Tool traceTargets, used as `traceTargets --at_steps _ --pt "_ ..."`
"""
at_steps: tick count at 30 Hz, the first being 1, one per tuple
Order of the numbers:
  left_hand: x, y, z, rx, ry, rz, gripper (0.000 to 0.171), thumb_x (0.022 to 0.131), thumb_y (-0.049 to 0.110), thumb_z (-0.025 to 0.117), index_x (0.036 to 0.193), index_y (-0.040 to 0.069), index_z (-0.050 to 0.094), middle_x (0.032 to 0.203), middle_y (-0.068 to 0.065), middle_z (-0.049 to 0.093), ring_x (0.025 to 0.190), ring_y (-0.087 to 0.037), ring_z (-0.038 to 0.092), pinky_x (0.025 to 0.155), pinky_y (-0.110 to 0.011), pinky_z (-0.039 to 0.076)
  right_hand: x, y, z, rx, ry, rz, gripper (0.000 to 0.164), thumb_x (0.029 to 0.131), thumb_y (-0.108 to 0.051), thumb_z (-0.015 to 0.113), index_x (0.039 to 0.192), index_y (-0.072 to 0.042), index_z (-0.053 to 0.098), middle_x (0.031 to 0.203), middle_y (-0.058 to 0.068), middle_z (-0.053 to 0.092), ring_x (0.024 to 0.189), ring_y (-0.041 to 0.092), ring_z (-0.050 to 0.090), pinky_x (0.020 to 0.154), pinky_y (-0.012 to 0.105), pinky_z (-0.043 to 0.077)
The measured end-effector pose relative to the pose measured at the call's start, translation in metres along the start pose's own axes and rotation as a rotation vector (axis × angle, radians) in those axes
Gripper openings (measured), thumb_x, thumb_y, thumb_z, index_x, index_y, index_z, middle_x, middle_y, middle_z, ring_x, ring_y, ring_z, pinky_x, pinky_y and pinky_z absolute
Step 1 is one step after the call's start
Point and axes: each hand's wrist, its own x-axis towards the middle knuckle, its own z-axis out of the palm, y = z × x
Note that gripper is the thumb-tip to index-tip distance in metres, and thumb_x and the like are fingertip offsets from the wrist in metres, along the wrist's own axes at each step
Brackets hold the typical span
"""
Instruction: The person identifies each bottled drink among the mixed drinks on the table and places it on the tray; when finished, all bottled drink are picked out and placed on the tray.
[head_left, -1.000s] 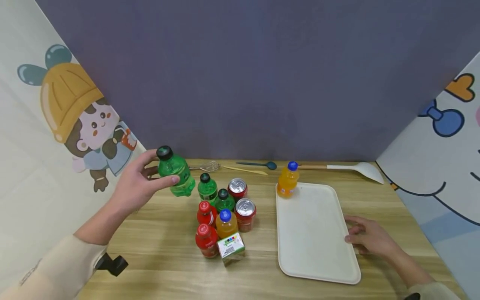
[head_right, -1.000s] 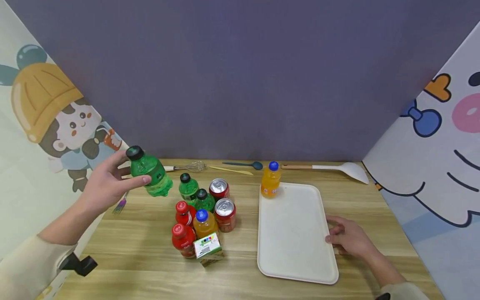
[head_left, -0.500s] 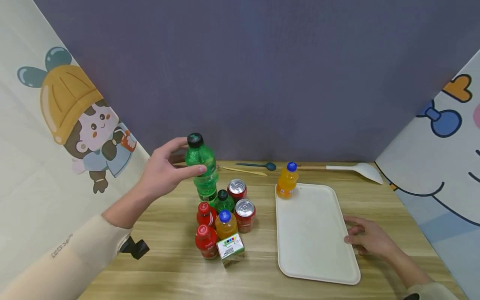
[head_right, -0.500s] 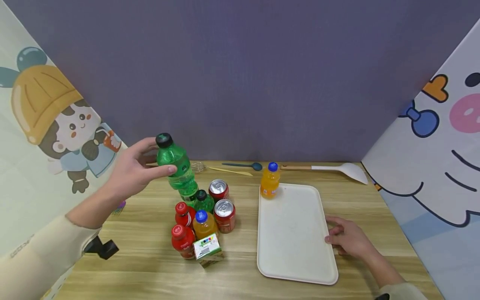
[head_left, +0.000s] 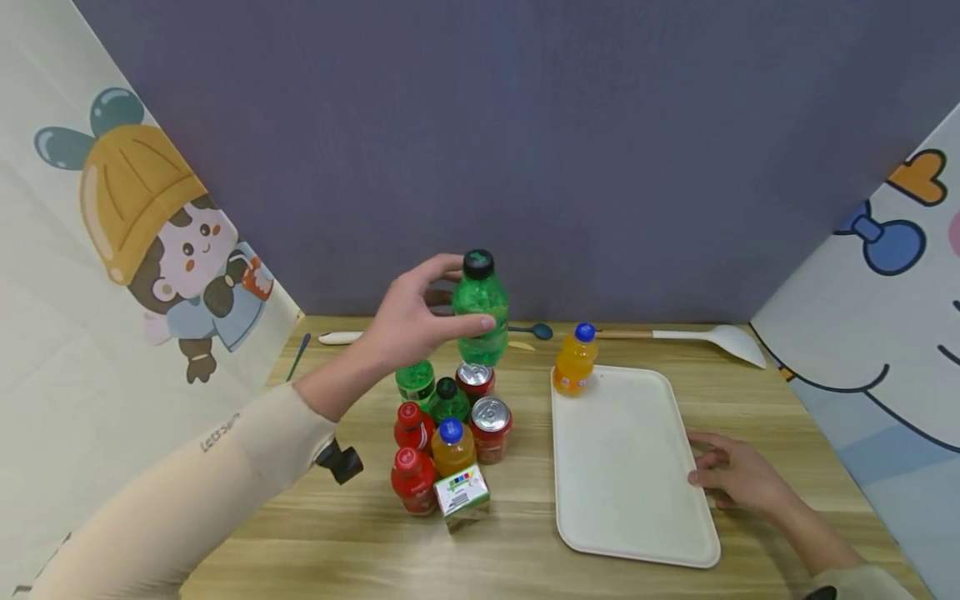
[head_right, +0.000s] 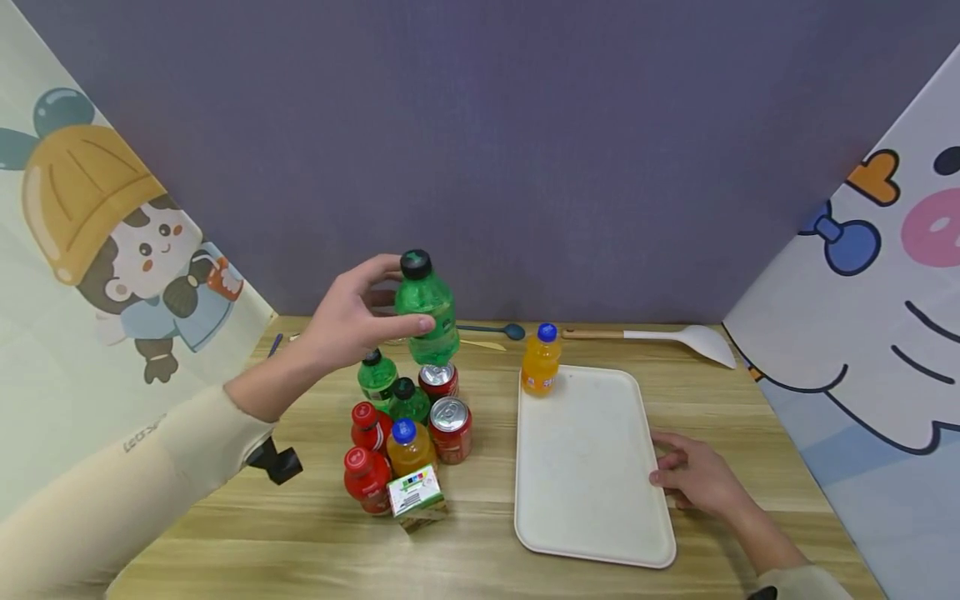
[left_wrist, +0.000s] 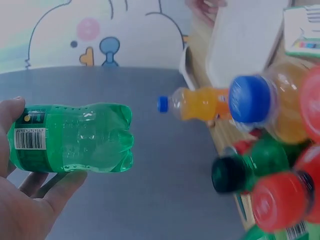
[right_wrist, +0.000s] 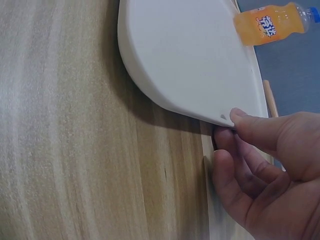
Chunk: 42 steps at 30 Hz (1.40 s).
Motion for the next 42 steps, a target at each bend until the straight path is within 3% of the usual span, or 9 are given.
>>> traceTargets --at_steps 10,22,29,35,42 --pt "0.031 0.009 0.048 -0.030 -0.099 0.039 0.058 0.086 0.030 0.085 0.137 0.023 0.059 0.126 0.000 0.064 0.110 -0.021 0.067 0.092 -0.033 0.059 0.000 0.002 0.001 -0.003 0.012 -0.002 0.080 0.089 -0.018 0.081 0.153 0.003 0.039 0.107 0.014 0.069 0.082 0.021 0.064 0.058 0.039 0.058" --pt "0.064 0.007 0.105 -0.033 -0.161 0.013 0.066 0.086 0.035 0.084 0.143 0.023 0.054 0.127 0.001 0.064 0.114 -0.012 0.061 0.093 -0.027 0.056 0.000 0.002 0.002 -0.009 0.023 -0.019 0.079 0.088 -0.017 0.082 0.152 0.004 0.040 0.103 0.014 0.071 0.079 0.023 0.064 0.056 0.039 0.058" --pt "0.077 0.008 0.141 -0.044 -0.174 0.013 0.068 0.086 0.035 0.085 0.144 0.020 0.054 0.125 -0.001 0.064 0.105 -0.011 0.063 0.083 -0.024 0.057 0.002 0.003 0.002 -0.017 0.023 0.005 0.080 0.087 -0.018 0.082 0.153 0.002 0.040 0.103 0.013 0.070 0.079 0.023 0.064 0.058 0.039 0.059" --pt "0.088 0.006 0.171 -0.039 -0.193 -0.025 0.069 0.085 0.038 0.085 0.144 0.024 0.054 0.123 0.005 0.064 0.102 -0.006 0.062 0.077 -0.022 0.056 0.002 0.002 0.001 -0.040 0.019 0.044 0.080 0.088 -0.022 0.082 0.153 0.001 0.041 0.104 0.012 0.070 0.081 0.022 0.064 0.060 0.039 0.059" --pt "0.100 -0.001 0.204 0.003 -0.152 -0.050 0.067 0.085 0.040 0.084 0.144 0.027 0.055 0.126 0.008 0.063 0.103 -0.004 0.061 0.076 -0.020 0.054 0.002 -0.002 0.001 -0.049 0.016 0.027 0.078 0.089 -0.021 0.081 0.152 0.002 0.041 0.105 0.014 0.070 0.082 0.021 0.064 0.060 0.039 0.059"
